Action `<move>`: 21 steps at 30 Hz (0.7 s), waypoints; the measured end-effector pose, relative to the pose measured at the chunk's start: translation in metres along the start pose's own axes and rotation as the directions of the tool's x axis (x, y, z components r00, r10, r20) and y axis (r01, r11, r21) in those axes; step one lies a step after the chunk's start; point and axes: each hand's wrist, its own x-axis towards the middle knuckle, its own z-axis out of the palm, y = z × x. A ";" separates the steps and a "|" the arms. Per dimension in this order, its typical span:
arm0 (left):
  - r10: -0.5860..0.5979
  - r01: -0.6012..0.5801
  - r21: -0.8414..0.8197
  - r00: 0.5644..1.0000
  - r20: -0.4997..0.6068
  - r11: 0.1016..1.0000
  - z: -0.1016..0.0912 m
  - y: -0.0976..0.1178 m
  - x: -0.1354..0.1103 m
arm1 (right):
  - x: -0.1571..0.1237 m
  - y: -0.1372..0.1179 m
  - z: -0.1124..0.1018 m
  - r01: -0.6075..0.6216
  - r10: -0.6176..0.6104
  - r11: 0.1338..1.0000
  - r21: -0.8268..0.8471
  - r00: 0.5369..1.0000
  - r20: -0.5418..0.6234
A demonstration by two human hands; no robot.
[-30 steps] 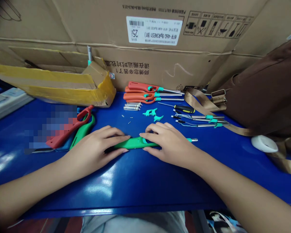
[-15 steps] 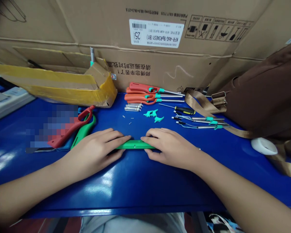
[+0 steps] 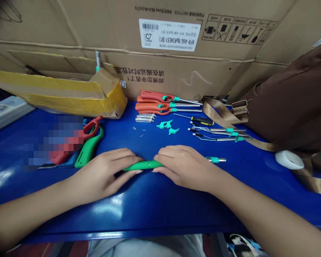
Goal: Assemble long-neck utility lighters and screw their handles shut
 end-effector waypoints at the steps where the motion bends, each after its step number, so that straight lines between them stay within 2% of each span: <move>1: -0.003 0.003 -0.006 1.000 0.001 1.000 0.000 -0.001 0.000 | 0.000 0.000 -0.001 -0.017 0.017 1.000 0.004 1.000 0.008; 6: 0.000 0.002 0.038 0.999 -0.036 0.999 -0.005 -0.006 0.002 | -0.004 0.004 -0.012 -0.126 0.125 0.992 0.003 0.990 0.071; 11: 0.027 -0.019 0.096 0.995 -0.091 0.995 -0.009 -0.007 0.004 | -0.008 0.008 -0.022 -0.144 0.149 0.988 -0.056 0.983 0.108; 16: 0.045 -0.029 0.120 0.990 -0.135 0.992 -0.012 -0.003 0.002 | -0.009 0.009 -0.022 -0.134 0.140 0.983 -0.127 0.989 0.040; 19: -0.026 0.028 0.007 0.984 -0.179 1.000 -0.013 0.001 0.003 | -0.009 0.012 -0.024 -0.148 0.148 0.980 -0.135 0.989 -0.012; 21: -0.161 0.125 -0.184 0.967 -0.198 0.975 -0.012 0.004 0.005 | -0.009 0.014 -0.024 -0.142 0.132 0.976 -0.167 0.989 -0.073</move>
